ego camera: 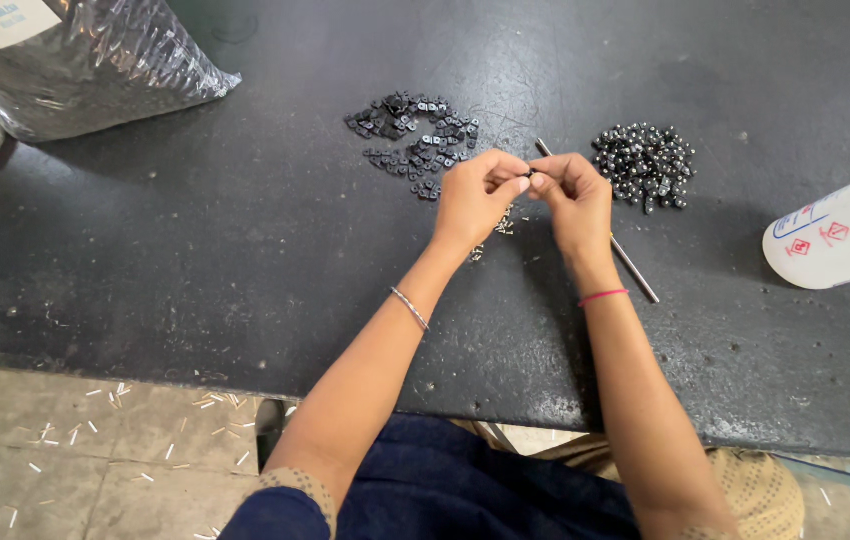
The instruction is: The person repeatedly picks small black plastic parts and silver metal pins from a table, inserts the pins into the parts by hand, and uses a yellow-handled tool to press or adjust the pins. The assembled units are placed back on the table in a growing pile.
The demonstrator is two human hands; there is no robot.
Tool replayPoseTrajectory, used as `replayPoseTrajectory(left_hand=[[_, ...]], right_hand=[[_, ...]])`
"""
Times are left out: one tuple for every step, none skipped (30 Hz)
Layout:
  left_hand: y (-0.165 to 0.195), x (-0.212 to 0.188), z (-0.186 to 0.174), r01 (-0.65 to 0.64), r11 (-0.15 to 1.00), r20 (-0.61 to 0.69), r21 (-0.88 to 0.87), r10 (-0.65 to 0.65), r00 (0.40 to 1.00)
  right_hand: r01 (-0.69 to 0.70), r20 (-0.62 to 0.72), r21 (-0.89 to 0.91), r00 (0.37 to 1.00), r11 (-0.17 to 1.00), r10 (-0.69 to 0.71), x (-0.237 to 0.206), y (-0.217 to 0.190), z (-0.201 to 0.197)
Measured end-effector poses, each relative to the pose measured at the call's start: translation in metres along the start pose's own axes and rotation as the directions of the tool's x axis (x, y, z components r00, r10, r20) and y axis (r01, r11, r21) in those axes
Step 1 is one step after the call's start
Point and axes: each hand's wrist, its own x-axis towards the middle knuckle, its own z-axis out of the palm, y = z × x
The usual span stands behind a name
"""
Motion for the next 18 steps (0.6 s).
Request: replayPoseTrajectory(left_hand=[[-0.003,0.002,-0.001,0.012,0.996,0.018,-0.083,-0.011,1.0],[-0.007,0.004,-0.003,0.029,0.986,0.038,-0.167,-0.023,0.999],[-0.009,0.004,-0.004,0.049,0.967,0.059,-0.25,-0.035,0.998],[-0.011,0.003,-0.004,0.062,0.972,0.058,-0.229,-0.05,0.997],[-0.012,0.003,-0.004,0.072,0.975,0.055,-0.209,-0.062,0.997],[-0.012,0.003,-0.005,0.081,0.979,0.05,-0.188,-0.072,0.996],[-0.011,0.003,-0.004,0.078,0.981,0.048,-0.175,-0.071,0.996],[-0.01,0.001,-0.002,0.077,0.984,0.048,-0.162,-0.07,0.996],[-0.007,0.001,-0.002,0.075,0.986,0.048,-0.148,-0.068,0.997],[-0.004,0.001,-0.002,0.082,0.989,0.043,-0.119,-0.078,0.996],[-0.002,0.0,-0.002,0.091,0.992,0.037,-0.09,-0.088,0.995],[0.0,0.0,-0.003,0.1,0.993,0.03,-0.059,-0.099,0.995],[0.002,-0.001,-0.003,0.093,0.995,0.024,-0.041,-0.092,0.995],[0.003,-0.001,-0.003,0.085,0.996,0.018,-0.024,-0.085,0.996],[0.003,-0.001,-0.003,0.077,0.997,0.013,-0.006,-0.077,0.997],[0.002,-0.001,-0.002,0.084,0.996,0.018,-0.03,-0.083,0.996],[0.0,-0.001,-0.001,0.089,0.994,0.023,-0.055,-0.088,0.996],[-0.002,-0.001,-0.001,0.096,0.992,0.028,-0.079,-0.094,0.995]], right_hand=[[-0.006,0.012,0.02,1.0,1.0,0.006,0.001,-0.001,-0.001],[-0.015,0.024,0.039,1.0,0.999,0.014,0.001,-0.002,-0.002],[-0.025,0.036,0.057,0.999,0.998,0.023,0.001,-0.003,-0.003],[-0.033,0.04,0.065,0.999,0.997,0.03,0.0,-0.002,-0.003],[-0.037,0.046,0.071,0.998,0.997,0.034,0.001,-0.002,-0.004],[-0.041,0.053,0.078,0.998,0.996,0.036,0.002,-0.001,-0.005],[-0.039,0.053,0.071,0.998,0.997,0.036,0.002,0.0,-0.006],[-0.038,0.051,0.064,0.998,0.997,0.035,0.001,0.001,-0.007],[-0.036,0.049,0.057,0.998,0.998,0.034,0.001,0.002,-0.007],[-0.029,0.052,0.048,0.998,0.998,0.027,0.002,0.003,-0.008],[-0.023,0.055,0.039,0.998,0.999,0.021,0.002,0.004,-0.009],[-0.017,0.059,0.032,0.998,0.999,0.015,0.002,0.005,-0.009],[-0.006,0.055,0.03,0.998,1.0,0.005,0.002,0.006,-0.008],[0.005,0.051,0.028,0.999,1.0,-0.007,0.002,0.006,-0.007],[0.017,0.046,0.025,0.999,1.0,-0.018,0.001,0.006,-0.007],[0.009,0.04,0.024,0.999,1.0,-0.01,0.001,0.005,-0.005],[0.002,0.033,0.021,0.999,1.0,-0.003,0.001,0.004,-0.005],[-0.006,0.026,0.019,1.0,1.0,0.006,0.001,0.002,-0.004]])
